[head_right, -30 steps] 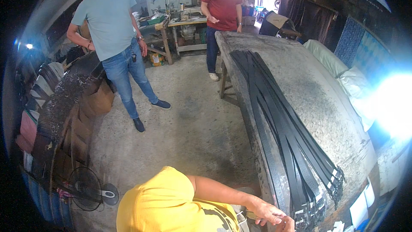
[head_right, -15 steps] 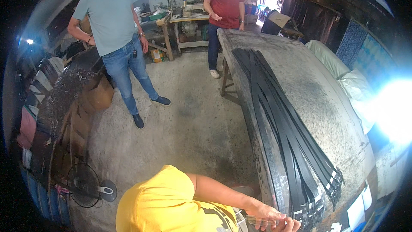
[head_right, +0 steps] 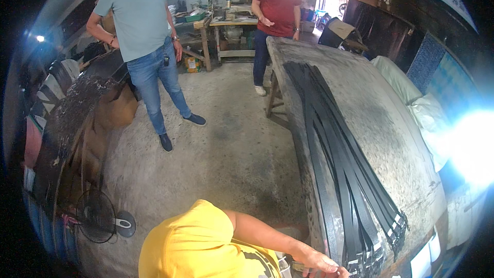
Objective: Assembling buckles and plastic components onto leather belts at a workshop table.
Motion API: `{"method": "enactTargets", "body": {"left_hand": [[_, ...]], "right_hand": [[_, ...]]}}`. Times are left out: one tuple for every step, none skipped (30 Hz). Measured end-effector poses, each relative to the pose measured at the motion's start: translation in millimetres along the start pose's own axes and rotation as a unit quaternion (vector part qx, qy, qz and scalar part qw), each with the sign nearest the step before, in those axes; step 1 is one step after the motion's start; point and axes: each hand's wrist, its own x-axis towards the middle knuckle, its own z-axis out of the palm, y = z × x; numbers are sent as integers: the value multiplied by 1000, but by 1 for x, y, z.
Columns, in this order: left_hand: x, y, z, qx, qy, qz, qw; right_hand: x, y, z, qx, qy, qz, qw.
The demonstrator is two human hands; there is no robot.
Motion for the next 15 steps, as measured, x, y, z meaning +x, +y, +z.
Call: {"method": "enactTargets", "body": {"left_hand": [[2,-2,-2,-15,-12,-7,1000],[1,-3,-3,-16,-10,-7,1000],[0,-3,-4,-9,-12,-8,1000],[-1,-3,-5,-3,-16,-9,1000],[-1,-2,-5,4,-19,-11,1000],[-2,-1,-6,11,-22,-12,1000],[-3,-1,-7,17,-25,-13,999],[-3,0,-8,24,-28,-14,999],[-3,1,-10,30,-30,-16,999],[-4,1,-12,37,-31,-17,999],[-5,2,-14,43,-33,-18,998],[-5,3,-17,48,-33,-18,998],[-5,5,-16,58,-40,-22,997],[-5,6,-14,67,-47,-25,996],[-5,8,-14,77,-55,-28,995]], "right_hand": [[2,-5,1,-13,-4,-1,1000],[3,-10,2,-25,-9,-2,1000],[4,-14,5,-38,-13,-3,999],[6,-24,6,-52,-17,-3,999],[8,-33,7,-66,-20,-4,998],[10,-43,8,-79,-24,-5,997],[13,-53,9,-92,-28,-6,995],[16,-64,10,-106,-32,-7,994],[19,-74,10,-119,-36,-8,992],[22,-82,10,-131,-41,-10,990],[26,-90,10,-143,-46,-12,989],[29,-97,10,-155,-52,-13,986],[28,-104,5,-170,-50,-13,984],[24,-119,1,-185,-49,-13,982],[22,-122,-4,-186,-44,-12,981]]}}
